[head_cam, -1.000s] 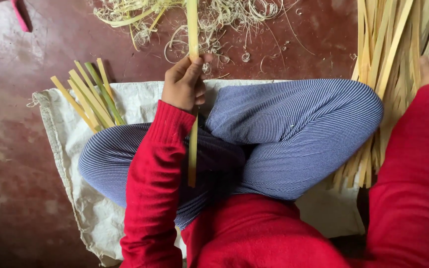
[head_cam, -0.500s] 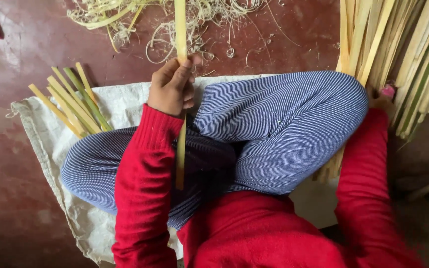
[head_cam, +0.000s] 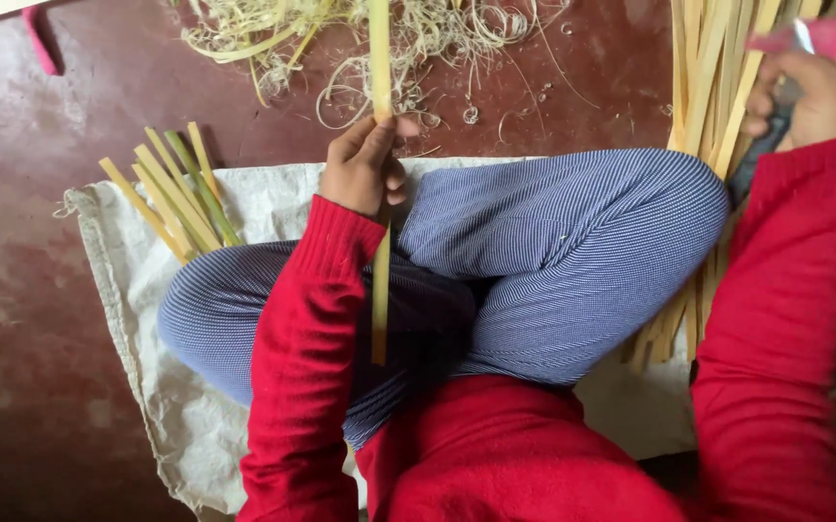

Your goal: Shaving thin strips of bamboo using a small hand knife while sitting on the floor.

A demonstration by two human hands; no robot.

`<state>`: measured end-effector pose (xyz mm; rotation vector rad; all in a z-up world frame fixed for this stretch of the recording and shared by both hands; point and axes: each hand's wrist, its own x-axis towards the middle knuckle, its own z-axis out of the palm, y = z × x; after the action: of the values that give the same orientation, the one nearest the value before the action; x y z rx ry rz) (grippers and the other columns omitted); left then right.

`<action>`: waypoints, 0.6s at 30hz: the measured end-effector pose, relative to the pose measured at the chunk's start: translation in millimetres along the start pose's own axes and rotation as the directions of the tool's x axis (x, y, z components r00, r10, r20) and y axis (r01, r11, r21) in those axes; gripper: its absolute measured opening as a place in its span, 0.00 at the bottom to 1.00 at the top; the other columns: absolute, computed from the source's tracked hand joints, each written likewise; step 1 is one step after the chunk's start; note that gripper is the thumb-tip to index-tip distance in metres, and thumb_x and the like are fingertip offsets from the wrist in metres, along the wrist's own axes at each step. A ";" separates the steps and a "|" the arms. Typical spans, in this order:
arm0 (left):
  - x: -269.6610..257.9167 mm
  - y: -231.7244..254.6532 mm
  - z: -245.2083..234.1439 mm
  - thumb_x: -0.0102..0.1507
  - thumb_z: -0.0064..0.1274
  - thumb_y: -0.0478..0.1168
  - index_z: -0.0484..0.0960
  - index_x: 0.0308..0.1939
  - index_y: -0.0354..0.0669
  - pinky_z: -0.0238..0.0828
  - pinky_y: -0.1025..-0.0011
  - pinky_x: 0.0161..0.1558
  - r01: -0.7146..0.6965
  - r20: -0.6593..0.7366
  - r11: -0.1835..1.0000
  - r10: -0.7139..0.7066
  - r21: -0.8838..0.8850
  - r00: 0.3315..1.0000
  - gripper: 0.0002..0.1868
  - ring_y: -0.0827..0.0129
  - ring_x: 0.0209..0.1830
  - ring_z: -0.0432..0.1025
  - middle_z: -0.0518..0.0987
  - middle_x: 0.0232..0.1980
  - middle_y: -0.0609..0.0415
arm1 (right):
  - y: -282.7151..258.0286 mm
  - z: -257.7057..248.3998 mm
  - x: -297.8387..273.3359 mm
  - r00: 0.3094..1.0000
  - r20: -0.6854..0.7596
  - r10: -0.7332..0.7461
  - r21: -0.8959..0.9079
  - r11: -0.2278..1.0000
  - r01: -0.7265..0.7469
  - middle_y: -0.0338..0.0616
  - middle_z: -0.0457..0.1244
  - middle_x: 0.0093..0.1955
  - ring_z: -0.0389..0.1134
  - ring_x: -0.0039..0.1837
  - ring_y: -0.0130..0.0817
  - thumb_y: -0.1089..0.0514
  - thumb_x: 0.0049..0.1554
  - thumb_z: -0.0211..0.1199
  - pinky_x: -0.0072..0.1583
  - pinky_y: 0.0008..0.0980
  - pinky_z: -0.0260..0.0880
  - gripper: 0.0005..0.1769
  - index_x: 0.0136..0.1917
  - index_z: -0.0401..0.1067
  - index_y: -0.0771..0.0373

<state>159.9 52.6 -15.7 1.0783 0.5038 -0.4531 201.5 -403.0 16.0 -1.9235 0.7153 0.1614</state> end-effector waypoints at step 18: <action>22.5 -29.5 -28.2 0.67 0.42 0.27 0.72 0.63 0.31 0.61 0.77 0.20 -0.048 0.081 0.975 0.066 -0.217 0.995 0.19 0.75 0.20 0.65 0.75 0.32 0.53 | -94.6 255.6 -97.2 0.571 0.820 0.045 0.260 0.859 -0.442 0.50 0.64 0.29 0.53 0.22 0.26 0.68 0.59 0.47 0.23 0.25 0.52 0.14 0.60 0.56 0.67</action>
<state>156.1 64.0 -60.7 0.8590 0.4326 -0.3841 225.0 -114.6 13.1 -1.0925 0.3436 0.9135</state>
